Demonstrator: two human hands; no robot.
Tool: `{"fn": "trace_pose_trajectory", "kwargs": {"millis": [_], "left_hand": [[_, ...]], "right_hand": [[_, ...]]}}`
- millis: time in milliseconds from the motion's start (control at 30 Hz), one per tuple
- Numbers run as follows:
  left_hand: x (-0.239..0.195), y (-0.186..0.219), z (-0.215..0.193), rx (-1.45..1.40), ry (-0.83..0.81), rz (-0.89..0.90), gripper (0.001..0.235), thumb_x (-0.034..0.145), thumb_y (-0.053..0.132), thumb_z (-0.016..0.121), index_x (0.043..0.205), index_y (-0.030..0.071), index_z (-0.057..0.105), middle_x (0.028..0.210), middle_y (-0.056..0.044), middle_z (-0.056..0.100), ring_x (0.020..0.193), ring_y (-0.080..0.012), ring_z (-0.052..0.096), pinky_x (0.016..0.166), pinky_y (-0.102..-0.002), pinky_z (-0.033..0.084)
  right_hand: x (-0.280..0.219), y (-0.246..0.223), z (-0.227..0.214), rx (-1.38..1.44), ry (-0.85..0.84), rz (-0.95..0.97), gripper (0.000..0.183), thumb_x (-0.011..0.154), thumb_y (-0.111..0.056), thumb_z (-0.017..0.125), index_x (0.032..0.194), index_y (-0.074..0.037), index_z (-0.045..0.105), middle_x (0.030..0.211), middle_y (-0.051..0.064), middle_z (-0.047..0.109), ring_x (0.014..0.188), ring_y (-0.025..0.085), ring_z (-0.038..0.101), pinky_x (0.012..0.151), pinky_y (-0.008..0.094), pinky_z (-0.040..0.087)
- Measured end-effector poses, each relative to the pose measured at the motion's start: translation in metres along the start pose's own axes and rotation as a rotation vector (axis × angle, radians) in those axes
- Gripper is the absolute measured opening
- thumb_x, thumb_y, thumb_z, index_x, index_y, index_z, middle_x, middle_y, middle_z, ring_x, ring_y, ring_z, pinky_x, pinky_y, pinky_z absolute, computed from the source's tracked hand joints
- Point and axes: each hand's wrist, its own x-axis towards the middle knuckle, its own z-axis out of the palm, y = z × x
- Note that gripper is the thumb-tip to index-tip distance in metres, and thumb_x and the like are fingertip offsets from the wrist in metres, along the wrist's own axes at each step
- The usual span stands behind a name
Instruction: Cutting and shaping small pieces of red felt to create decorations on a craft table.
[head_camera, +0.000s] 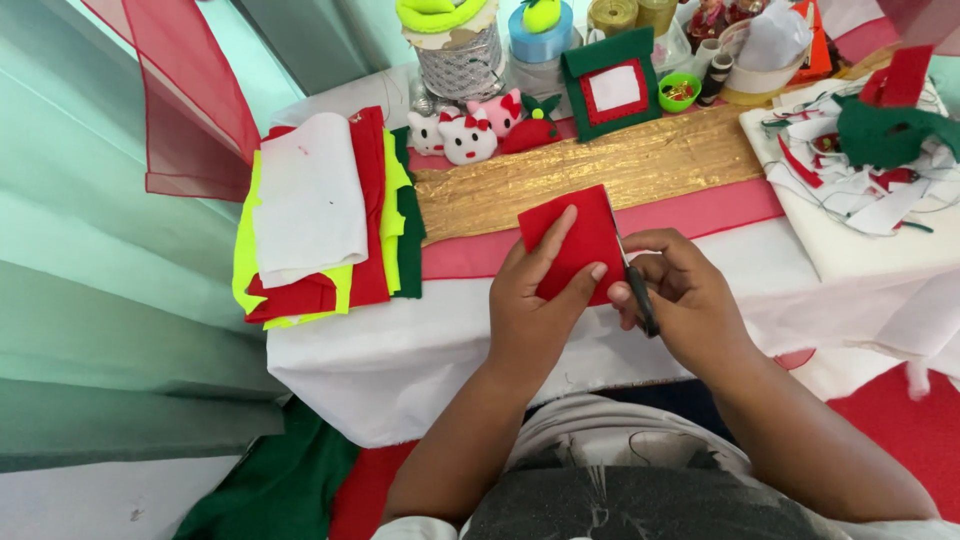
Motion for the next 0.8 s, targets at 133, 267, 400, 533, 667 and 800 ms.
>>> {"fn": "trace_pose_trajectory", "kwargs": {"millis": [133,267,400,533,667,800], "left_hand": [[0.000,-0.003,0.000,-0.010,-0.004,-0.007,0.058,0.094,0.016,0.077,0.147,0.012,0.056,0.123,-0.024,0.064,0.111,-0.0290,0.067,0.092,-0.040,0.057],[-0.001,-0.004,0.002,0.025,-0.001,0.006,0.058,0.094,0.016,0.076,0.148,0.013,0.056,0.122,-0.022,0.064,0.111,-0.0274,0.066,0.092,-0.040,0.057],[-0.002,-0.003,0.004,0.053,-0.001,0.016,0.059,0.094,0.016,0.076,0.149,0.014,0.055,0.124,-0.021,0.063,0.115,-0.0279,0.066,0.094,-0.041,0.057],[0.000,-0.003,0.002,0.043,-0.004,-0.013,0.058,0.095,0.016,0.075,0.149,0.014,0.054,0.126,-0.022,0.062,0.115,-0.0293,0.066,0.092,-0.041,0.058],[0.000,-0.001,-0.001,0.021,0.001,-0.045,0.058,0.094,0.018,0.076,0.148,0.014,0.055,0.124,-0.022,0.063,0.113,-0.0293,0.067,0.091,-0.040,0.058],[0.002,0.004,-0.004,0.009,0.023,-0.054,0.059,0.094,0.017,0.076,0.149,0.015,0.055,0.125,-0.021,0.062,0.115,-0.0280,0.066,0.091,-0.041,0.058]], "right_hand": [[0.000,-0.002,0.002,0.027,0.016,0.014,0.040,0.085,-0.003,0.077,0.122,-0.001,0.062,0.063,0.016,0.061,0.052,0.022,0.066,0.043,0.026,0.048],[-0.001,-0.006,0.004,-0.009,0.052,0.042,0.037,0.086,-0.004,0.078,0.120,-0.002,0.063,0.062,0.015,0.062,0.050,0.022,0.065,0.042,0.026,0.046],[-0.001,-0.003,0.005,-0.049,0.084,0.070,0.035,0.086,-0.005,0.078,0.118,-0.003,0.065,0.062,0.015,0.064,0.050,0.022,0.065,0.041,0.027,0.046],[-0.001,-0.009,0.008,-0.036,0.102,0.060,0.030,0.089,-0.003,0.075,0.117,-0.003,0.065,0.061,0.015,0.064,0.046,0.022,0.063,0.036,0.025,0.043],[0.000,-0.019,0.001,0.076,0.120,-0.021,0.032,0.092,-0.004,0.071,0.123,-0.003,0.059,0.065,0.015,0.062,0.048,0.020,0.061,0.037,0.024,0.045],[0.000,-0.014,-0.015,0.070,0.030,-0.080,0.039,0.087,-0.011,0.076,0.121,-0.002,0.059,0.070,0.018,0.066,0.054,0.021,0.065,0.042,0.024,0.048]]}}
